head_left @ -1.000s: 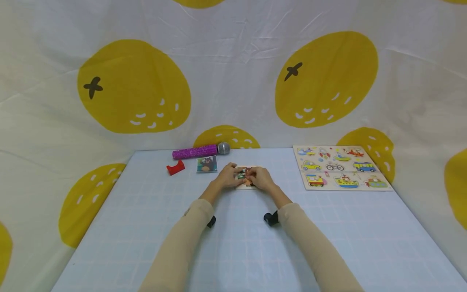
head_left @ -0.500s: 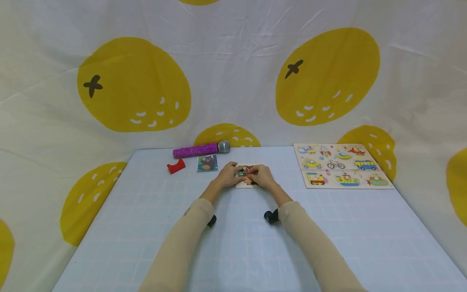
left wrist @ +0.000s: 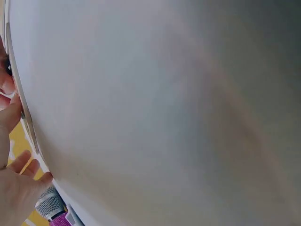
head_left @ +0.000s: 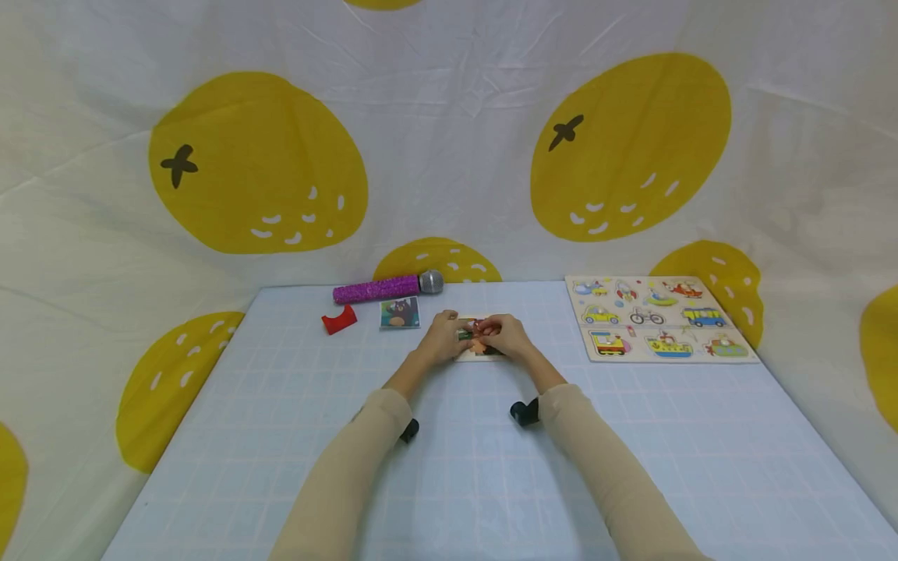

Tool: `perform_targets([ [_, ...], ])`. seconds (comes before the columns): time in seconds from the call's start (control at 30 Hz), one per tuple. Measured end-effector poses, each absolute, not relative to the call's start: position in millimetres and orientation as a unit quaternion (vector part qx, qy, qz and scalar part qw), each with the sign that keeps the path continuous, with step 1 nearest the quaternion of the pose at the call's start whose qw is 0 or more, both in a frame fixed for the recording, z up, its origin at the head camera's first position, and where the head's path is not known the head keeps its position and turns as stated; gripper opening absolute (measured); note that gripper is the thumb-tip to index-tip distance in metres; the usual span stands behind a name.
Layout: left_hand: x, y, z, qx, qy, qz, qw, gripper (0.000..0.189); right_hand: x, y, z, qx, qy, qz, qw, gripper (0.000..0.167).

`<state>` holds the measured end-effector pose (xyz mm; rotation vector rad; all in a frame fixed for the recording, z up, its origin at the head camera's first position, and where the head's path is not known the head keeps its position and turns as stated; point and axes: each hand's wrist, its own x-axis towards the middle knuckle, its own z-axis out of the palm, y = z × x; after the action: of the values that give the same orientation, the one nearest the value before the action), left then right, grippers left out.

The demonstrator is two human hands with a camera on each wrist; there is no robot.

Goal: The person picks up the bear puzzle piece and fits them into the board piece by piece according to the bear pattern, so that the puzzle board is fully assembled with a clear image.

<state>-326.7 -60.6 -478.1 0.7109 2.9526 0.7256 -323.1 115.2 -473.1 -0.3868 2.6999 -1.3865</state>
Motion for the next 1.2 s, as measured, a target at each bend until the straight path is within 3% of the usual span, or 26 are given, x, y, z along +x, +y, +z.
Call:
perform_targets([
  [0.37, -325, -53, -473, 0.279, 0.95, 0.143, -0.01, 0.022, -327, 118, -476, -0.107, 0.874, -0.471, 0.051, 0.021],
  [0.7, -328, -52, -476, 0.293, 0.941, 0.169, 0.006, 0.022, -330, 120, -481, -0.094, 0.869, -0.483, 0.056, 0.02],
  [0.93, -331, -54, -477, 0.31, 0.927, 0.212, 0.002, 0.017, -344, 128, -499, -0.134, 0.844, -0.517, 0.044, 0.016],
  [1.2, -327, -56, -476, 0.299, 0.931, 0.212, 0.011, 0.016, -330, 121, -482, -0.096, 0.861, -0.497, 0.05, 0.02],
])
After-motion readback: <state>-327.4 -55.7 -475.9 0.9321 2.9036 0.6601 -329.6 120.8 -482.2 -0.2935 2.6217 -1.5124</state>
